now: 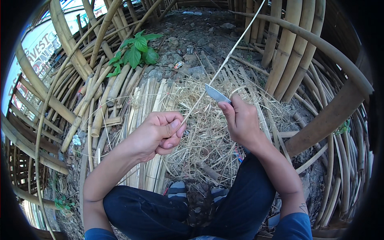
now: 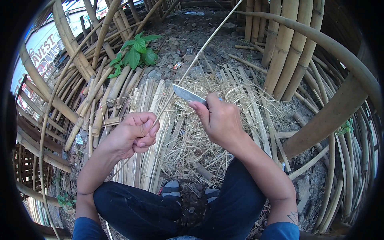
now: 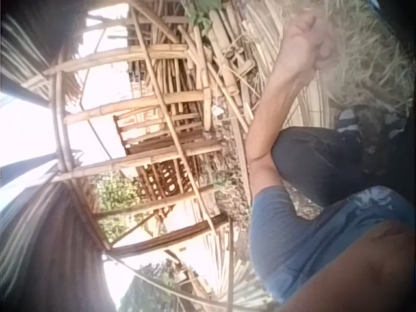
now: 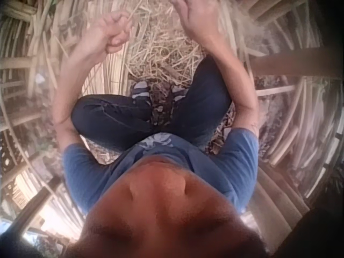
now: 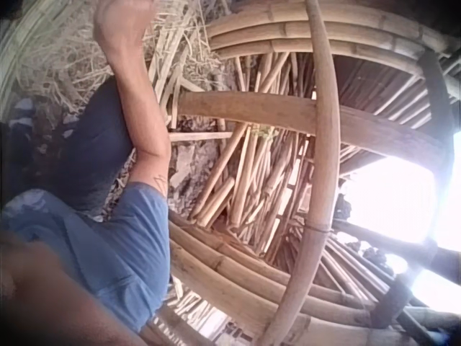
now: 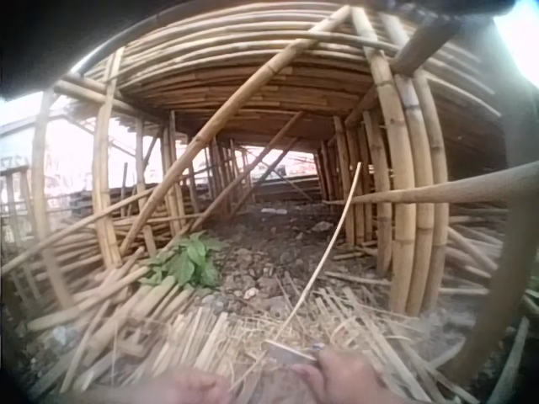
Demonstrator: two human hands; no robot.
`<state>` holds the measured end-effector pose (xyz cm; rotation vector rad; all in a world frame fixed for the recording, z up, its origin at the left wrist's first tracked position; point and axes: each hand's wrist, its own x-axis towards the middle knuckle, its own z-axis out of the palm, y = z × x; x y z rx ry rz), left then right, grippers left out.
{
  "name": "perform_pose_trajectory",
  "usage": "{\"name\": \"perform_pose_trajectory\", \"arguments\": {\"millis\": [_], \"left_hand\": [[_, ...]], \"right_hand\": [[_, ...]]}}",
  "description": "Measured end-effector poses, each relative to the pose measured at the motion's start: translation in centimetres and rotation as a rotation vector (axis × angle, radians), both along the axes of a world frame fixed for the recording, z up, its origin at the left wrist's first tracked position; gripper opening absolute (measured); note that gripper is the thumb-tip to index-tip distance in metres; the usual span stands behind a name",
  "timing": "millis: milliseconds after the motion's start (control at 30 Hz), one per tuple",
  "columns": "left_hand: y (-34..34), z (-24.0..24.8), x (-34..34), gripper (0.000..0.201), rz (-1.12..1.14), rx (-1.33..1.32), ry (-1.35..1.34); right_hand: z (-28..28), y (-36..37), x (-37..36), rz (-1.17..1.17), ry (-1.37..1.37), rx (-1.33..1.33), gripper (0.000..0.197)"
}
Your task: The person scrapes and whittles a thin bamboo strip using a knife blade, periodically bending the strip with both hands.
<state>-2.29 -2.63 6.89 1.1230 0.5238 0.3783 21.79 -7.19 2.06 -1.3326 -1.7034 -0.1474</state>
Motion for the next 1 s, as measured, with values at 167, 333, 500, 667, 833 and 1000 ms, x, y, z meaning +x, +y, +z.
{"name": "perform_pose_trajectory", "arguments": {"millis": [167, 333, 500, 667, 833, 1000], "left_hand": [[-0.2, 0.1, 0.5, 0.023, 0.045, 0.027, 0.014], [-0.7, -0.8, 1.0, 0.02, 0.048, 0.13, 0.122], [-1.6, -0.9, 2.2, 0.019, 0.065, 0.237, 0.23], [-2.2, -0.2, 2.6, 0.017, 0.116, 0.239, 0.235], [-2.1, -0.1, 2.4, 0.008, 0.074, 0.285, 0.225], [-1.9, -0.4, 2.2, 0.015, 0.111, 0.282, 0.213]], "right_hand": [[0.1, -0.4, -0.5, -0.015, 0.041, -0.053, 0.032], [0.6, -1.3, -2.2, 0.12, -0.041, -0.035, 0.038], [0.5, -1.7, -2.6, 0.182, -0.131, 0.028, 0.042], [-0.1, -2.0, -2.9, 0.225, -0.168, 0.007, 0.043], [0.2, -1.9, -2.8, 0.219, -0.208, 0.033, 0.043], [-0.2, -1.4, -2.4, 0.162, -0.195, 0.052, 0.043]]}}
